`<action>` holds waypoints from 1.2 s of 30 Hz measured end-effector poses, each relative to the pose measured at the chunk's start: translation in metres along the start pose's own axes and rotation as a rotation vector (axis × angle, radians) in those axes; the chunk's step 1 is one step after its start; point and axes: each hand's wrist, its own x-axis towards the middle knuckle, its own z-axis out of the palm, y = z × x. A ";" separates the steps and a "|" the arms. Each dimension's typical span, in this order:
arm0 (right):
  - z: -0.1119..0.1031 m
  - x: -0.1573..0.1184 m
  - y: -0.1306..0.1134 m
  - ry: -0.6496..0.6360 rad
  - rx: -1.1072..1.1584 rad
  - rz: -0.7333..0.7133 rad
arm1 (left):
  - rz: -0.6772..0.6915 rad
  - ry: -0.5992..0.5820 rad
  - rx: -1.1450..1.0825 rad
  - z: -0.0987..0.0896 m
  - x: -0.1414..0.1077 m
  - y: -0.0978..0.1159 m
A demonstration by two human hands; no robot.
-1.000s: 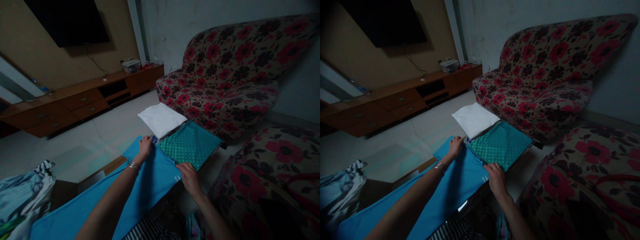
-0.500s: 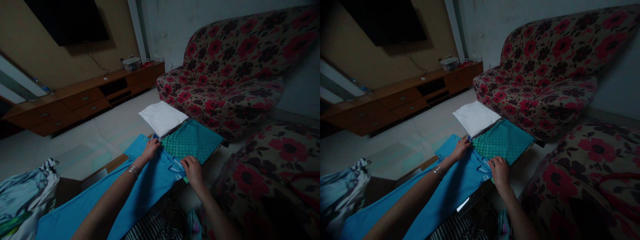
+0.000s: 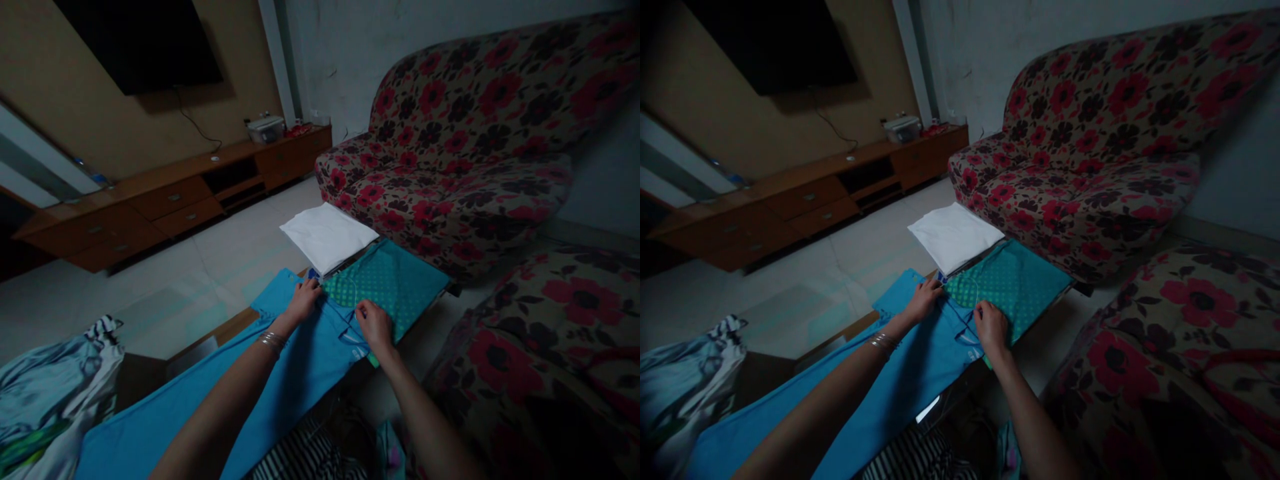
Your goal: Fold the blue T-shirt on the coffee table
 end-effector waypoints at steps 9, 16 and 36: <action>-0.014 -0.028 0.008 -0.047 0.025 -0.244 | -0.056 -0.034 -0.003 0.001 0.002 0.000; -0.031 -0.033 0.006 0.043 0.004 -0.125 | -0.062 -0.034 0.004 0.000 0.002 0.001; -0.036 -0.067 -0.015 -0.258 -0.292 -0.169 | 0.363 -0.017 -0.060 -0.027 -0.058 0.061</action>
